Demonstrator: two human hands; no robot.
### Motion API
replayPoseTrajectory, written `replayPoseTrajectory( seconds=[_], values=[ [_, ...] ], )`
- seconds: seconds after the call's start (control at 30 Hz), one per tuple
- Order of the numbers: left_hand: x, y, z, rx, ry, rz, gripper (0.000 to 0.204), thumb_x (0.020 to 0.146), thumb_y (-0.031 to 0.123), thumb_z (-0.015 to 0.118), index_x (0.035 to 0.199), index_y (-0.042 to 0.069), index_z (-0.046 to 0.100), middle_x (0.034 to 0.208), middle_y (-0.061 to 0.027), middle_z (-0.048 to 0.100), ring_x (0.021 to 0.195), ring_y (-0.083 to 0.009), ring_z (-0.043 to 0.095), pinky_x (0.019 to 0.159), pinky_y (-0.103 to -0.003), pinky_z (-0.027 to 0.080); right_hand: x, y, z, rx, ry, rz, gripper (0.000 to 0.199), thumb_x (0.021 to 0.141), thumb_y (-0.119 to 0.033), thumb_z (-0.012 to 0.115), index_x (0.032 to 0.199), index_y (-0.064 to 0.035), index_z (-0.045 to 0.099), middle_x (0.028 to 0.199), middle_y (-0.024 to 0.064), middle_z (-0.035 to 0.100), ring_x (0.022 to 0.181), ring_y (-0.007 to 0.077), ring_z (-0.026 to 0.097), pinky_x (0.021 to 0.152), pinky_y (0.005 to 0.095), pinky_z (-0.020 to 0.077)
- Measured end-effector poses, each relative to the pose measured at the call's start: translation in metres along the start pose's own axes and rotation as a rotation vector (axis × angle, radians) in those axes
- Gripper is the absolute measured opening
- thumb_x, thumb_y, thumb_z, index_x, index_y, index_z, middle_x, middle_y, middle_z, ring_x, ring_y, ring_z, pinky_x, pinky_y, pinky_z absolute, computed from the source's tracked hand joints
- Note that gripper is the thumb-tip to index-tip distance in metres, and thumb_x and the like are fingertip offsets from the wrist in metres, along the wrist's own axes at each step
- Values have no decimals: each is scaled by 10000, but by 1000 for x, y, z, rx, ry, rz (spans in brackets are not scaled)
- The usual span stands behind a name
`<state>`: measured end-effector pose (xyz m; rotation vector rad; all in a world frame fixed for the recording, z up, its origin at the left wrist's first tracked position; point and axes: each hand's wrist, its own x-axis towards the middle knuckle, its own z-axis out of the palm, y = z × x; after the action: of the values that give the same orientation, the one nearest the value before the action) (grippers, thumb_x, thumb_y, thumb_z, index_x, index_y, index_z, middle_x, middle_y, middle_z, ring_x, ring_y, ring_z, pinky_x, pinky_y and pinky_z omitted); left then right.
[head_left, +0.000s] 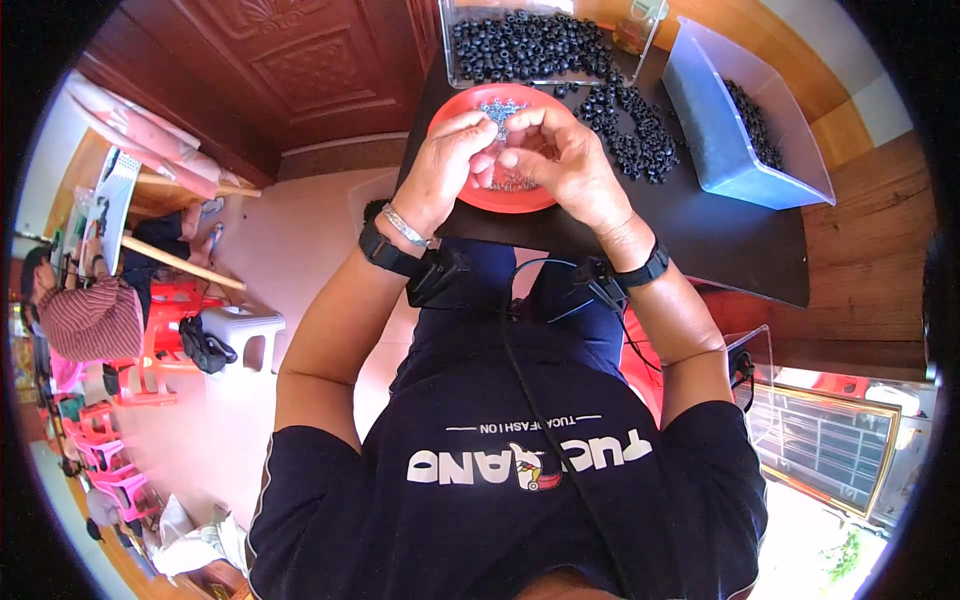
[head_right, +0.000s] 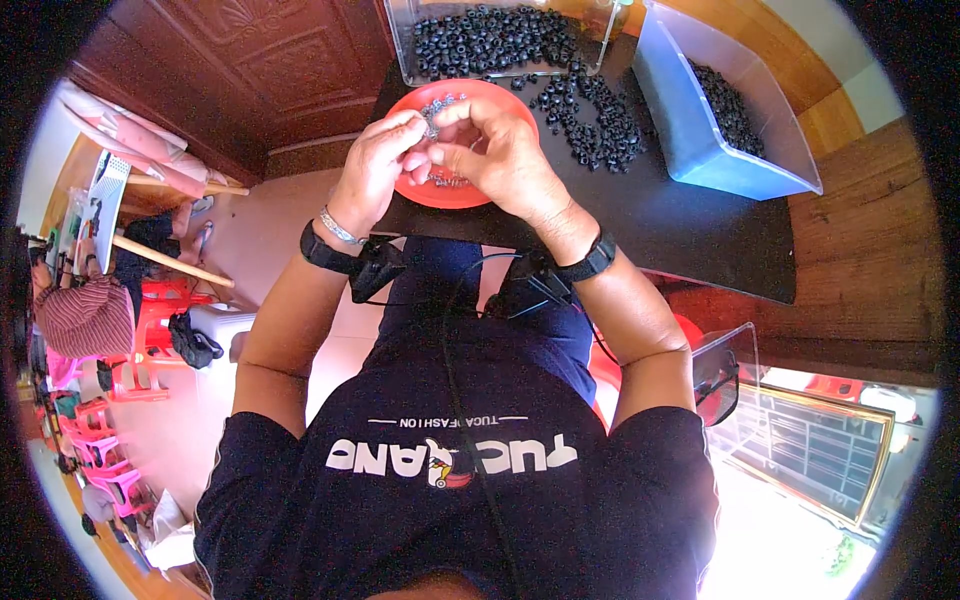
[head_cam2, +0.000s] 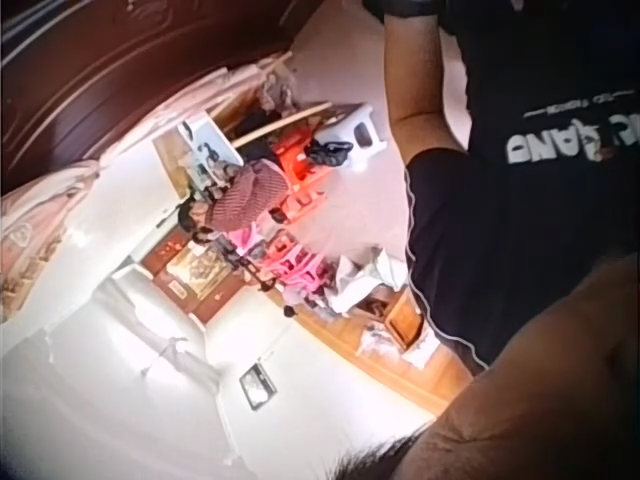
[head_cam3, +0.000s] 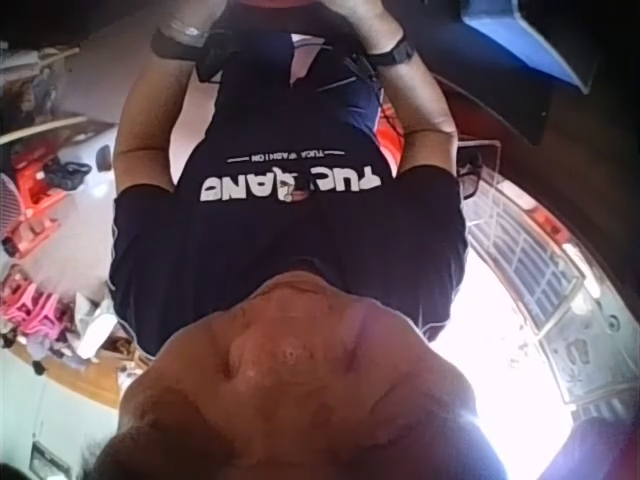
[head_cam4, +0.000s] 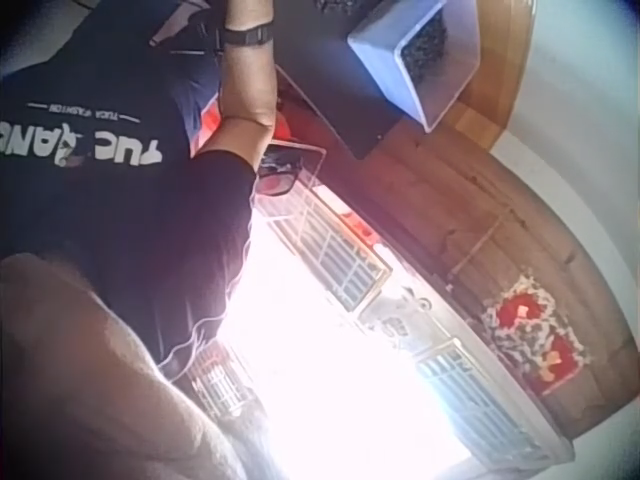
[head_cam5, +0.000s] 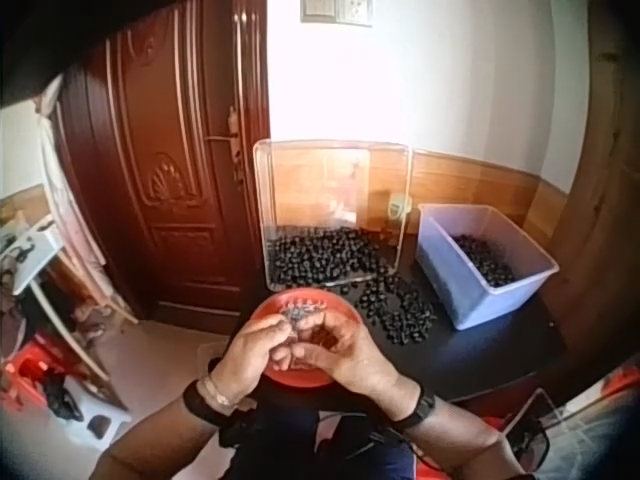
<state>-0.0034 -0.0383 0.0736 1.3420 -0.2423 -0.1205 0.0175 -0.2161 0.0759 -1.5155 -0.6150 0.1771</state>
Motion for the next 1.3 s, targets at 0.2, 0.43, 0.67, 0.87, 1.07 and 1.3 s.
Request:
replayPoseTrajectory(
  seconds=[0.2, 0.43, 0.67, 0.87, 1.07, 1.3],
  values=[
    [1, 1, 2, -22, 29, -60, 245, 959, 272, 506, 899, 43, 568, 663, 13, 471, 581, -106, 504, 551, -222, 393, 0, 2, 4, -84, 8, -68, 200, 872, -68, 668, 1050, -24, 589, 865, 50, 688, 804, 88, 635, 728, 258, 529],
    [7, -7, 2, -35, 27, -18, 241, 957, 277, 502, 840, 75, 563, 642, 30, 479, 561, -82, 512, 509, -209, 384, 4, 5, 7, -485, 143, -228, 86, 916, -64, 598, 974, -12, 561, 811, 61, 690, 803, 146, 685, 695, 275, 536],
    [11, -10, 1, -51, 98, -71, 256, 965, 278, 481, 892, 51, 574, 681, 7, 490, 585, -106, 500, 554, -233, 411, 3, -3, 11, -204, 50, -56, 139, 925, -72, 589, 1008, 10, 513, 820, 97, 680, 794, 130, 678, 702, 264, 548],
    [10, -12, -2, -53, 57, -14, 256, 963, 286, 499, 843, 72, 572, 637, 33, 492, 550, -71, 510, 500, -201, 383, 8, 7, 6, 15, -37, -82, 103, 929, -93, 589, 943, 1, 550, 833, 90, 681, 758, 137, 668, 669, 275, 540],
    [9, -16, -3, 120, 55, 100, 248, 967, 238, 495, 816, 47, 542, 668, -9, 540, 591, -122, 559, 543, -243, 427, 2, 0, 7, -556, 91, -109, 262, 954, -239, 553, 820, -19, 599, 778, 56, 652, 653, 129, 603, 586, 292, 497],
    [1, -6, 10, 561, 59, 405, 187, 967, 169, 463, 910, -5, 504, 833, -162, 633, 737, -273, 647, 666, -372, 489, 8, -4, 2, 113, 72, 364, 298, 976, -254, 470, 864, -10, 598, 694, 26, 564, 599, 93, 545, 565, 233, 464]
  ],
)
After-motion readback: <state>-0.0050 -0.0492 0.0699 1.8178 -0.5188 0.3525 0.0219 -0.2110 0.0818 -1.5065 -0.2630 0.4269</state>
